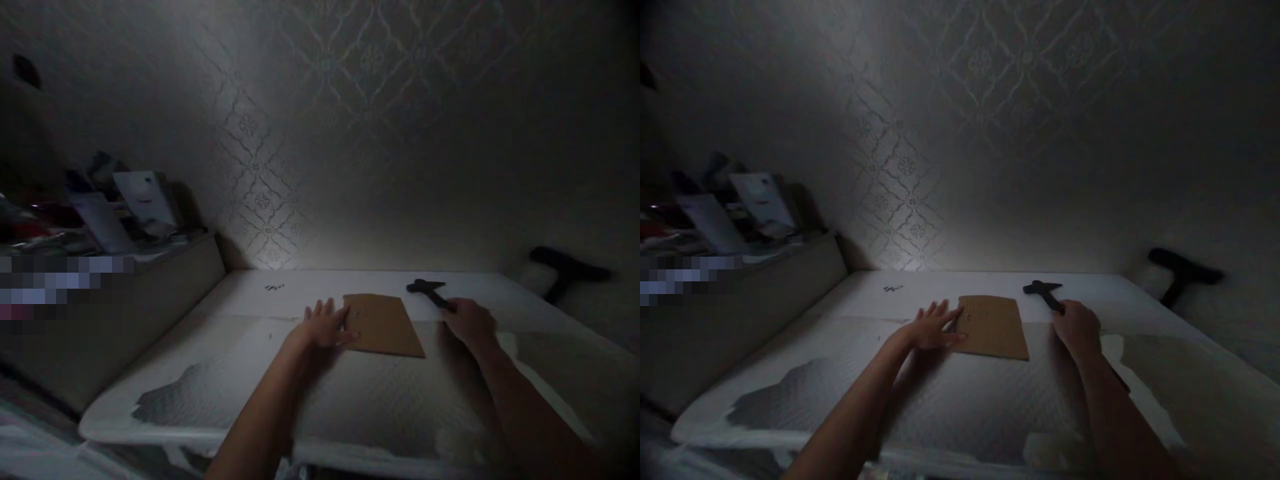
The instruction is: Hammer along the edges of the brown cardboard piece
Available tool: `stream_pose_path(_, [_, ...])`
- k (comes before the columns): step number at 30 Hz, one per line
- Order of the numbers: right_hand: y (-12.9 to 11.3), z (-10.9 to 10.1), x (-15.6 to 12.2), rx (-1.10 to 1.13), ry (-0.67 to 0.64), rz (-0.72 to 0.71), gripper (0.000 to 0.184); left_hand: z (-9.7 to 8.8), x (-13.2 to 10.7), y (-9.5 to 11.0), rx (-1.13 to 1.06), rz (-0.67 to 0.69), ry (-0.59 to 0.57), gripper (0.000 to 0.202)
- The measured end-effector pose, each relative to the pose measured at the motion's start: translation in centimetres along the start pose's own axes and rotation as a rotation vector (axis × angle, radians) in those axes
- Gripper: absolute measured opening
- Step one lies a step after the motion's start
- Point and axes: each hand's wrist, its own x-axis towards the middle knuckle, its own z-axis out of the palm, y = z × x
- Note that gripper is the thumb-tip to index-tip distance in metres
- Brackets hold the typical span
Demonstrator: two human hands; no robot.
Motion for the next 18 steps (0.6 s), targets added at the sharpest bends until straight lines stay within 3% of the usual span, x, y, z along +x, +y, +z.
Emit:
stream_pose_path(9, [0.0,0.1,-0.3,-0.112,-0.023,-0.015,0.034,0.1,0.0,0.1,-0.026,0.018,0.004,0.087])
stream_pose_path(12, [-0.8,-0.2,-0.4,-0.115,0.084,-0.05,0.039,0.2,0.1,0.0,-0.025,0.024,0.01,0.089])
stream_pose_path(15, [-2.5,0.5,-0.7,0.08,0.224,-0.265,0.04,0.4,0.3,-0.1,-0.03,0.027,0.017,0.088])
stream_pose_path(18, [-4.7,2.1,-1.5,0.285,0.198,-0.545,0.037,0.4,0.4,-0.1,-0.039,0.026,0.018,0.088])
